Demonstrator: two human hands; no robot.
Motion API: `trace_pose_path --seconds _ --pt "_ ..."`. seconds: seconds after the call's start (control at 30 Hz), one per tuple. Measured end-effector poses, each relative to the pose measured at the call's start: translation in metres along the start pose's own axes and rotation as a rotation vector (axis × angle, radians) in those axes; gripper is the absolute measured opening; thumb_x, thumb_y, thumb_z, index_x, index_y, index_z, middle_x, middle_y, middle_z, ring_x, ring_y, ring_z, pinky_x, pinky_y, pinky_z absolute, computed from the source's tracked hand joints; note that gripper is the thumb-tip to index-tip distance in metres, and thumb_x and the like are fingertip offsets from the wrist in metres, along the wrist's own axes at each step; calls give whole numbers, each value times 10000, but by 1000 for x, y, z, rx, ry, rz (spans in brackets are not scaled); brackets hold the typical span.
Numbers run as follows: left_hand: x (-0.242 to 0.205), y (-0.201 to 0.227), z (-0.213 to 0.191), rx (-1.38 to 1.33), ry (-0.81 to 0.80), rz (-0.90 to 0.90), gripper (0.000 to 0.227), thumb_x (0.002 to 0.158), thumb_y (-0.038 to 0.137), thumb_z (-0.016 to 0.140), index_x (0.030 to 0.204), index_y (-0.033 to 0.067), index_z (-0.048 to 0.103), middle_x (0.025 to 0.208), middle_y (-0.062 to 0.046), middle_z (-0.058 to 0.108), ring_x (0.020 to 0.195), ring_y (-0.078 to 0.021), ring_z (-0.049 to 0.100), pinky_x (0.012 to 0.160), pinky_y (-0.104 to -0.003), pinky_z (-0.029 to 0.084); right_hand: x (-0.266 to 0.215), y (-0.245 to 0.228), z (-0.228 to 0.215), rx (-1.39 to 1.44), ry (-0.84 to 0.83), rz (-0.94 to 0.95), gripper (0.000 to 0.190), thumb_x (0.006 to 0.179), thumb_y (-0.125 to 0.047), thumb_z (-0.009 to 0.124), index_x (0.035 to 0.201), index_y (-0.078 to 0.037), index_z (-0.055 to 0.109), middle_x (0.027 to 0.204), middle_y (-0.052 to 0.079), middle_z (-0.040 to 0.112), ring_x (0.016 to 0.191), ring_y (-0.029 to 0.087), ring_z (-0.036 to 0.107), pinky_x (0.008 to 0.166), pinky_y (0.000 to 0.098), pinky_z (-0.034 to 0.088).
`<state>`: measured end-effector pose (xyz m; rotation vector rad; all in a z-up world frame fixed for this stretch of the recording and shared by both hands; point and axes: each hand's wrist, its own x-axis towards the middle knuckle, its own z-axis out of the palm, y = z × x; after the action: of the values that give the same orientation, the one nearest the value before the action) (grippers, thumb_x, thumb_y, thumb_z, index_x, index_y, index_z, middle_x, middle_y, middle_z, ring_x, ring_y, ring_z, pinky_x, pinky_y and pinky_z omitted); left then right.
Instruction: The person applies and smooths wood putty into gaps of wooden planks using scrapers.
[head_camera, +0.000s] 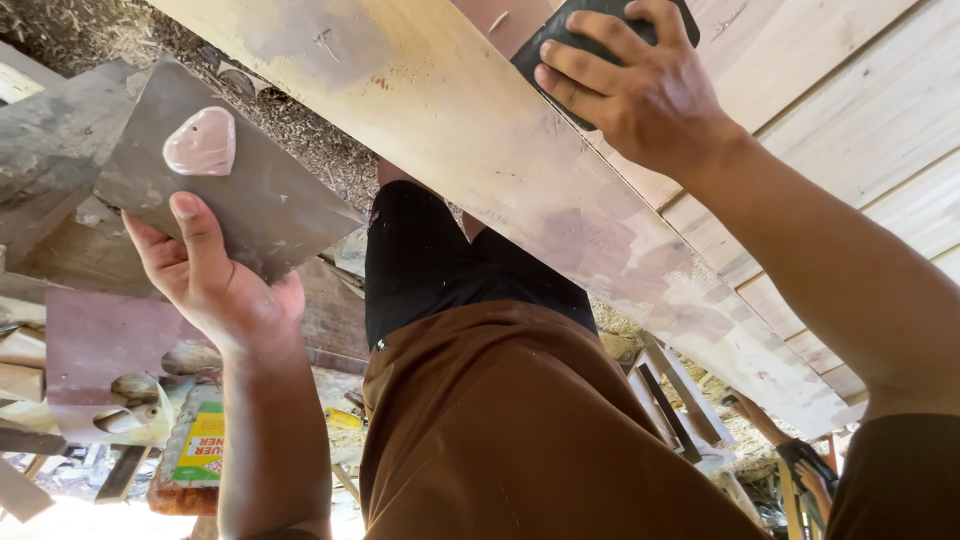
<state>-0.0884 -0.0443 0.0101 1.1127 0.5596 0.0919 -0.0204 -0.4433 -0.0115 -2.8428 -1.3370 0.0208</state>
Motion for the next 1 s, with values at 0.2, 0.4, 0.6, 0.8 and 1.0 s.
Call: trace_pose_path --seconds 0.2,0.4,0.6,0.8,1.0 --pt "-7 -3 3 9 -23 8 389 1160 142 682 1455 -10 479 1363 -144 620 1187 -222 602 1072 -372 519 -5 3 -3 6 17 -14 230 1079 -192 717 1302 -226 759 1384 -76 669 1345 138 534 1170 441 359" --pt "-10 -5 0 6 -18 -5 441 1138 152 688 1494 1 477 1360 -143 621 1185 -223 607 1108 -390 550 -10 12 -3 34 109 -2 202 1131 -153 671 1309 -202 753 1376 -56 664 1322 141 549 1104 425 373" --pt "-16 -5 5 26 -1 -23 427 1125 158 694 1460 1 481 1338 -143 623 1203 -230 632 1079 -382 558 26 15 -1 97 146 25 246 1080 -73 633 1273 -148 765 1340 -28 693 1181 123 623 998 273 499" --pt "-14 0 1 57 -20 -23 406 1118 169 679 1438 0 495 1285 -156 645 1147 -248 660 1013 -399 587 28 4 19 116 123 50 231 1072 -85 639 1260 -146 757 1328 -41 701 1191 126 624 986 282 517" --pt "-12 -6 2 28 -16 -38 394 1092 171 687 1402 14 502 1330 -147 642 1197 -255 660 1026 -403 583 19 -3 -7 -11 26 100 296 972 -125 651 1185 -287 777 1269 -113 727 1215 87 620 927 321 501"
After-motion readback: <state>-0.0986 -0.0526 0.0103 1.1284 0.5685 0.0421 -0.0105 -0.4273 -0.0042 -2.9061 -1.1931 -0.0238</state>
